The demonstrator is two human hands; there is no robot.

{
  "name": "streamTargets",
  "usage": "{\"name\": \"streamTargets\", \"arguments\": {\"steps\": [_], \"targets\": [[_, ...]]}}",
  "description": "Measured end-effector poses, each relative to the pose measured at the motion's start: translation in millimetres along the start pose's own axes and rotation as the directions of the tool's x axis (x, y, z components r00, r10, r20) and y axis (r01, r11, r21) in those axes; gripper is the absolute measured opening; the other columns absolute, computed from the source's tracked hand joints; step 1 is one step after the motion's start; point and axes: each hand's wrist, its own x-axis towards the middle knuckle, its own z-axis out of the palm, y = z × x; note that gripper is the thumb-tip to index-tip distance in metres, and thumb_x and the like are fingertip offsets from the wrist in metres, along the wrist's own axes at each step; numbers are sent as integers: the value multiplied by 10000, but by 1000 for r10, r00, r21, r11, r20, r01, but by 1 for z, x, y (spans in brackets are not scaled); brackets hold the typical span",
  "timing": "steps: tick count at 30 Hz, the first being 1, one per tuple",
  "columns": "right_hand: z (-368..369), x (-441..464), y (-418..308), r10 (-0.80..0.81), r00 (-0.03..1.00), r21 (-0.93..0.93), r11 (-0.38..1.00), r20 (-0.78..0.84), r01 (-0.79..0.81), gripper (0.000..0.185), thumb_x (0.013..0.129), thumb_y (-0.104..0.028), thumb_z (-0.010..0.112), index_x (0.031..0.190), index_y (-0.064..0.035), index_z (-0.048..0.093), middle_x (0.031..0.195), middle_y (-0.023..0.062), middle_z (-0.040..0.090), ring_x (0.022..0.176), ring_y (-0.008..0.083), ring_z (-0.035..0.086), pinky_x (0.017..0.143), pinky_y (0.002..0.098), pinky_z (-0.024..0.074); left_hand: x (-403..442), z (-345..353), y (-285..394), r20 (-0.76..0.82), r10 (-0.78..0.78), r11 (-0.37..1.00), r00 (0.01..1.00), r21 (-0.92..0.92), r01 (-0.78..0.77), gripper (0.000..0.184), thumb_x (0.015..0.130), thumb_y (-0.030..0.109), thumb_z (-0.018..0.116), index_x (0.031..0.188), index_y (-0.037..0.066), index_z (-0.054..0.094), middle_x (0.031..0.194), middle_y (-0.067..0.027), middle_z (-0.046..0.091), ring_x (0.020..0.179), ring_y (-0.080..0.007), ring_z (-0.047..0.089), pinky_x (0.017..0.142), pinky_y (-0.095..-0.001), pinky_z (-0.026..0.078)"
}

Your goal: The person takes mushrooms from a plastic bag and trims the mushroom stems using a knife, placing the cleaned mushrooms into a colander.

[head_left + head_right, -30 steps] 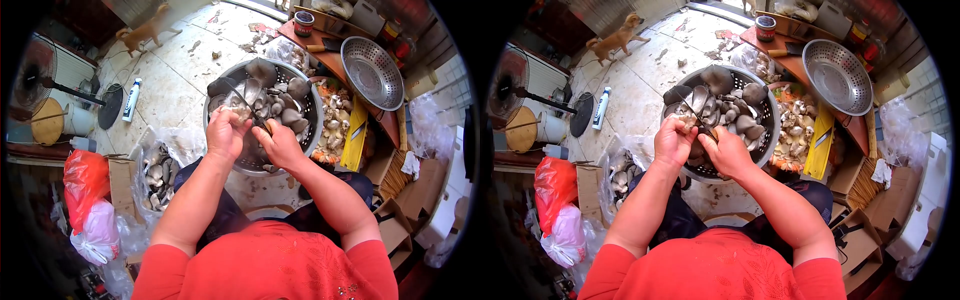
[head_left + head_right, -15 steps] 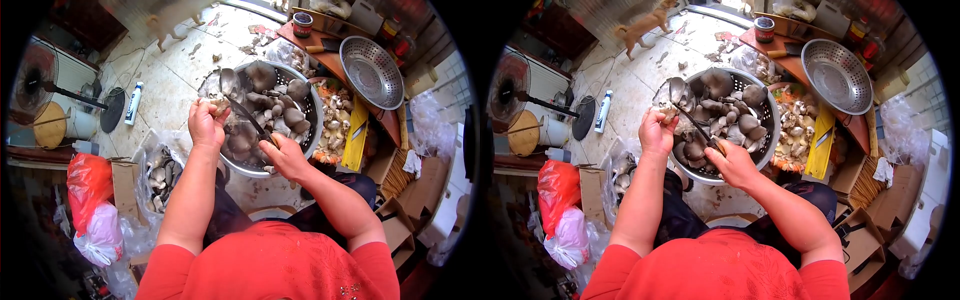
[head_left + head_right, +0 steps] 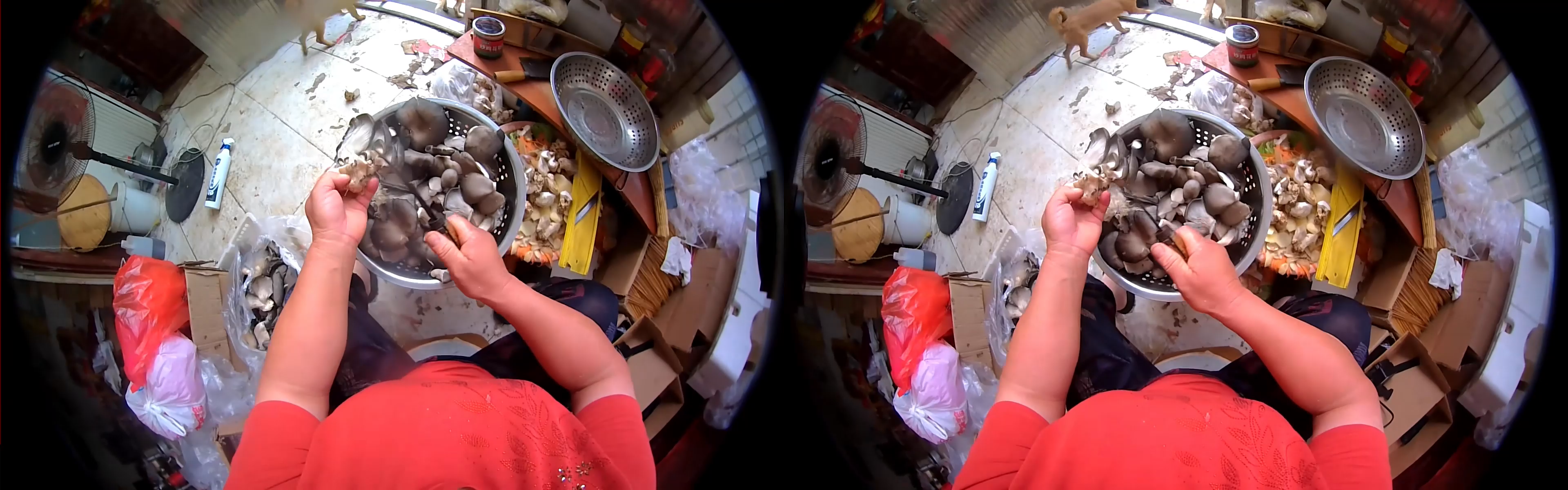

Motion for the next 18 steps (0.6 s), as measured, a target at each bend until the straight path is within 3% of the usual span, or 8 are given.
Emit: {"name": "streamTargets", "arguments": {"steps": [2,12,18], "targets": [[1,0,-6,-60,998,-100,993,2,60,353,907,-354,600,896,-6,542,796,219,606,767,407,596,671,430,461,0,2,-2,29,-18,1000,999,-17,19,131,762,35,483,867,37,562,907,-114,631,816,-260,617,755,-446,547],[5,6,0,-149,988,-219,966,-40,137,345,901,-354,603,896,-22,510,800,219,587,775,421,582,667,463,450,6,-4,1,119,-122,984,985,-114,136,193,772,105,456,897,53,593,900,-100,647,814,-248,619,698,-405,553],[8,8,0,-163,986,-253,956,-38,148,334,900,-347,604,901,-29,502,816,210,583,782,416,581,671,460,454,9,-5,1,95,-193,963,977,-174,207,232,754,117,439,918,42,585,903,-102,641,799,-249,611,655,-394,547]]}}
